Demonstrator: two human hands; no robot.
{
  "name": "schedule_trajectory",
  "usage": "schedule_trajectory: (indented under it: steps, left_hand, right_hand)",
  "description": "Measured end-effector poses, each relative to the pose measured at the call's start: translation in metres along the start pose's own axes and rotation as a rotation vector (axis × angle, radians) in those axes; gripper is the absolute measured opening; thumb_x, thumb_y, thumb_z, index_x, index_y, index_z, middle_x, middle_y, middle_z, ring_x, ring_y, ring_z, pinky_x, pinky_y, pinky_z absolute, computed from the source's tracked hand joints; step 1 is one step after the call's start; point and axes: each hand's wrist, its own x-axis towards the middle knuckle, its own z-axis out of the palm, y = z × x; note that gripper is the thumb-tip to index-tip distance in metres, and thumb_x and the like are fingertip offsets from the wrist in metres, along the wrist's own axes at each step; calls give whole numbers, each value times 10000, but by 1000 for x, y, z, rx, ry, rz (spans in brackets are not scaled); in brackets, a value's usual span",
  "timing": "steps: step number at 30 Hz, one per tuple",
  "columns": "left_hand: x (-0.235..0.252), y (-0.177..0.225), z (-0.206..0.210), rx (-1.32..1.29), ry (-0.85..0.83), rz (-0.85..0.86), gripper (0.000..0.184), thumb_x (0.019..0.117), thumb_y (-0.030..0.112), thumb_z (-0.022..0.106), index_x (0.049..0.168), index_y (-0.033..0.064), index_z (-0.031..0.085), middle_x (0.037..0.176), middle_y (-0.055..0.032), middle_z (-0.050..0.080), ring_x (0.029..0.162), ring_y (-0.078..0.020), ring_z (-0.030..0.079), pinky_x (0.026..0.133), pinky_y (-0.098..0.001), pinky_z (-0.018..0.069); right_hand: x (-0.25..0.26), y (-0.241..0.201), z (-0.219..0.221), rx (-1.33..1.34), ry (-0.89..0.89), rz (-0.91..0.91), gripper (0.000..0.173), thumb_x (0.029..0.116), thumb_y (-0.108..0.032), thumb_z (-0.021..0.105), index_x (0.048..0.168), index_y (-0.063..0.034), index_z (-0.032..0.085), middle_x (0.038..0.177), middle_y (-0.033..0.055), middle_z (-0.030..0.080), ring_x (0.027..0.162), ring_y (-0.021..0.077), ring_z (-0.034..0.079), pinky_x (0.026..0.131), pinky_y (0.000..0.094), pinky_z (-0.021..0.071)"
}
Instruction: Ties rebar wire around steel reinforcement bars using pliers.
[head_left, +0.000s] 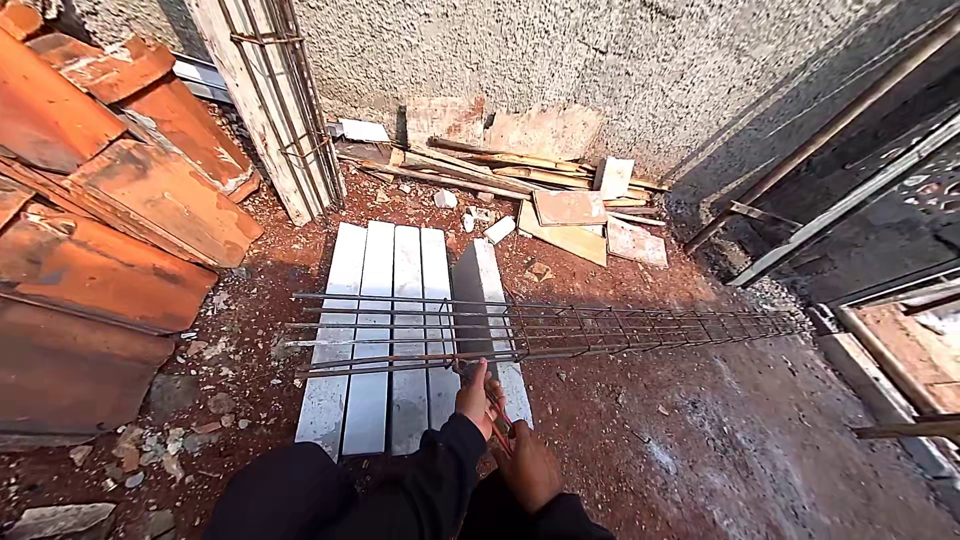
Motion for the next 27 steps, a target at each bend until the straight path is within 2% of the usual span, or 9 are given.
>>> schedule_trajectory:
  steps: [2, 4, 8, 12, 14, 17, 20, 22, 27]
  left_hand:
    - [2, 1, 8, 55, -11, 7, 409, 1041, 456, 570, 956, 56, 597, 662, -28, 551, 533, -143, 559, 533, -321, 539]
    - [-1, 3, 8, 71, -83, -11, 410, 1046, 458, 556, 910, 72, 574, 636, -18, 533, 516, -140, 553, 539, -323, 552]
    - [-29, 0, 10, 211, -204, 66, 538, 1083, 526, 395, 1074, 29, 600, 721, -50, 573, 611, -163, 594, 637, -328, 564]
    - [-36, -1, -6, 153, -318, 110, 757, 1078, 605, 117, 1217, 14, 568, 803, -72, 589, 671, -177, 582, 651, -317, 526]
    - [-28, 6, -23, 108, -317, 107, 498, 1132, 412, 264, 1230, 24, 560, 863, -82, 609, 696, -171, 602, 667, -303, 546]
    - [-23, 18, -45, 224, -248, 147, 271, 1114, 199, 415, 1188, 1, 585, 863, -89, 633, 688, -165, 629, 664, -302, 571]
    - [-20, 23, -61, 408, -178, 235, 283, 1106, 178, 443, 1156, -22, 637, 814, -91, 645, 689, -189, 648, 695, -359, 591]
    - [-17, 24, -73, 441, -76, 271, 276, 1104, 188, 456, 1145, 7, 660, 732, -42, 559, 620, -169, 577, 639, -349, 565]
    - [-26, 49, -82, 321, 111, 425, 302, 1107, 215, 447, 1166, 18, 668, 635, 25, 444, 460, -70, 403, 428, -192, 365]
  right_hand:
    - [-3, 6, -3, 96, -30, -29, 610, 841, -450, 780, 1264, -75, 550, 1009, 130, 706, 919, 323, 711, 789, 558, 575]
    - [-4, 16, -7, 283, -74, -64, 536, 827, -408, 795, 1205, -105, 565, 886, 59, 697, 808, 250, 696, 741, 509, 575]
    - [-12, 26, 0, 595, -62, -99, 518, 822, -406, 820, 1164, -87, 596, 855, 31, 670, 746, 176, 656, 716, 428, 567]
    - [-25, 13, 20, 821, 7, -190, 375, 959, -199, 564, 1305, -67, 623, 948, 52, 744, 793, 168, 725, 726, 386, 618]
    - [-31, 6, 17, 1114, -55, -206, 377, 1057, -152, 419, 1352, -32, 621, 1040, 105, 774, 842, 221, 770, 728, 400, 662]
    - [-33, 1, 13, 1325, -109, -207, 404, 1078, -132, 376, 1385, -35, 620, 1293, 102, 712, 1011, 250, 755, 852, 434, 650]
    - [-32, 5, 16, 1404, -26, -303, 417, 1064, -112, 372, 1385, -12, 619, 1371, 115, 670, 1124, 257, 719, 959, 426, 611]
    - [-30, 9, 10, 1558, 61, -380, 438, 1064, -94, 332, 1404, 40, 573, 1446, 176, 605, 1223, 317, 666, 1036, 466, 566]
    - [1, 46, -31, 1801, 227, -341, 505, 1073, -109, 287, 1561, 10, 340, 1477, 221, 552, 1202, 371, 667, 977, 516, 590]
